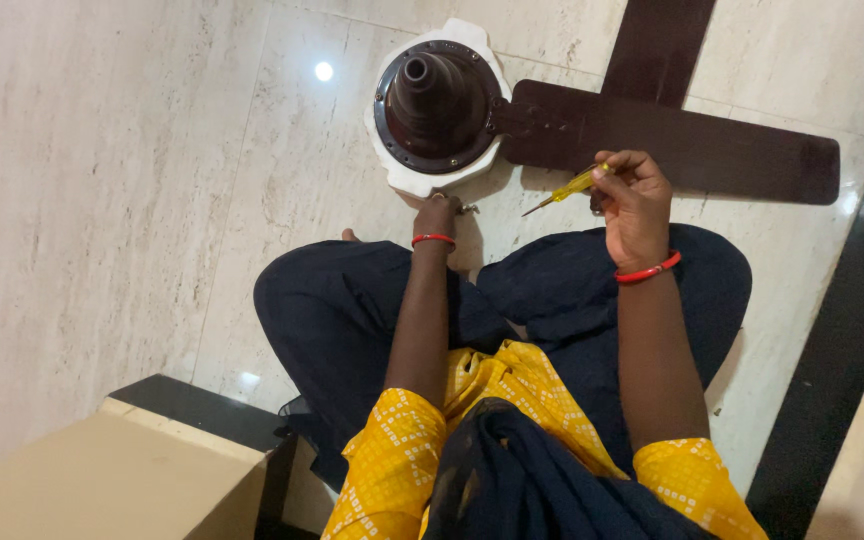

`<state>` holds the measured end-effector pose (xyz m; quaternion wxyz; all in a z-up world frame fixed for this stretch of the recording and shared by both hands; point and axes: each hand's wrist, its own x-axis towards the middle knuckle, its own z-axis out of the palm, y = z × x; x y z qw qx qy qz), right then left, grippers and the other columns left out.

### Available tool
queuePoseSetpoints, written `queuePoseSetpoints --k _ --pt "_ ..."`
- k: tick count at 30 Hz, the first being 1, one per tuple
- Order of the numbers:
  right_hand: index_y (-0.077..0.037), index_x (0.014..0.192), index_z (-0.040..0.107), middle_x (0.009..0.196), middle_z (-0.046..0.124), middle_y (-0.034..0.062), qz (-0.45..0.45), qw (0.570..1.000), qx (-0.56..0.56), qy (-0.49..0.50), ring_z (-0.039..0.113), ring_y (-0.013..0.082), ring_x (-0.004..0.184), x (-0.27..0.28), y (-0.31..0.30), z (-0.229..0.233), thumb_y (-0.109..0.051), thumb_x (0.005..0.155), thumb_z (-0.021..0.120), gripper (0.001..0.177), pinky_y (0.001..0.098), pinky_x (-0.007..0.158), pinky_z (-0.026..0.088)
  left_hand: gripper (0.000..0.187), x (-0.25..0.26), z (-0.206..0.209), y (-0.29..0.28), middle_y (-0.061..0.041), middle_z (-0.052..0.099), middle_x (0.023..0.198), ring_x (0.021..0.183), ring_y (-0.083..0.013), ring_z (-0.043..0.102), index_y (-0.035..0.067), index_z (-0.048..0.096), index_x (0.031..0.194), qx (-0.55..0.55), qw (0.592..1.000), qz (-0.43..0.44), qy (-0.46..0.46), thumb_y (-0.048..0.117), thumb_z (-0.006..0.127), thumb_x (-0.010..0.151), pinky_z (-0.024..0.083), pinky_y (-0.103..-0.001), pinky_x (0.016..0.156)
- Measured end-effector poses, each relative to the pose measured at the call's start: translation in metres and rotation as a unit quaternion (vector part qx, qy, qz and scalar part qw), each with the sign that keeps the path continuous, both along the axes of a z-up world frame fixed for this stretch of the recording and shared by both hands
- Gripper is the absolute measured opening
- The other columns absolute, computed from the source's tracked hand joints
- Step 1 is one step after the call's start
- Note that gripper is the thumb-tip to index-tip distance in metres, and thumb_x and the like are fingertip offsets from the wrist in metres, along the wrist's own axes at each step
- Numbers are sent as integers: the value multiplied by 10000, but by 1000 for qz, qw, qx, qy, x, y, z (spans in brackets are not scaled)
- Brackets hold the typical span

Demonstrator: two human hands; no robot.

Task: The person sits on the floor and attaches fan blades to the motor housing using a screwdriver. They align each blade, insert screws, and tighten them to secure the blades to the central hub.

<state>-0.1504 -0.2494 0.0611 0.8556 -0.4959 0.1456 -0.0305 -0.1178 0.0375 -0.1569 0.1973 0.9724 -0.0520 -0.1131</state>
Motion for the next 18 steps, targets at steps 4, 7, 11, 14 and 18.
queuePoseSetpoints --k 4,7,11,14,18 --pt "-60 1058 665 1146 725 101 2 999 25 -22 702 140 975 -1 -3 2 82 963 717 179 283 868 602 192 -7 12 2 -147 693 1038 976 -361 692 178 758 1028 -50 998 32 -31 72 657 903 559 -483 799" --pt "-64 1111 657 1190 727 115 -26 996 63 -50 705 157 1019 -2 -19 15 58 970 709 193 291 908 602 339 -10 40 -6 -137 691 1047 1017 -360 674 206 732 1167 -58 995 33 -75 55 670 869 554 -483 819" --pt "-112 1229 642 1232 702 81 -87 980 120 -131 702 193 1117 -15 -61 33 -25 1019 698 234 345 960 600 584 -16 81 -34 -110 655 1254 1200 -351 596 223 594 1374 -85 985 -39 -148 83 712 819 488 -509 975" --pt "-160 1242 629 1214 699 44 -111 975 145 -127 693 193 1059 -19 -86 29 -146 1046 658 198 361 898 594 764 3 100 -64 -112 528 1483 1363 -344 491 235 464 1487 -70 974 -115 -181 127 750 787 367 -532 1137" --pt "-196 1245 624 1111 673 6 -84 977 189 -57 644 154 893 -6 -91 -6 -245 1075 615 177 313 739 541 844 44 93 -105 -136 385 1624 1483 -341 366 237 384 1561 44 957 -197 -207 121 711 792 259 -555 1196"
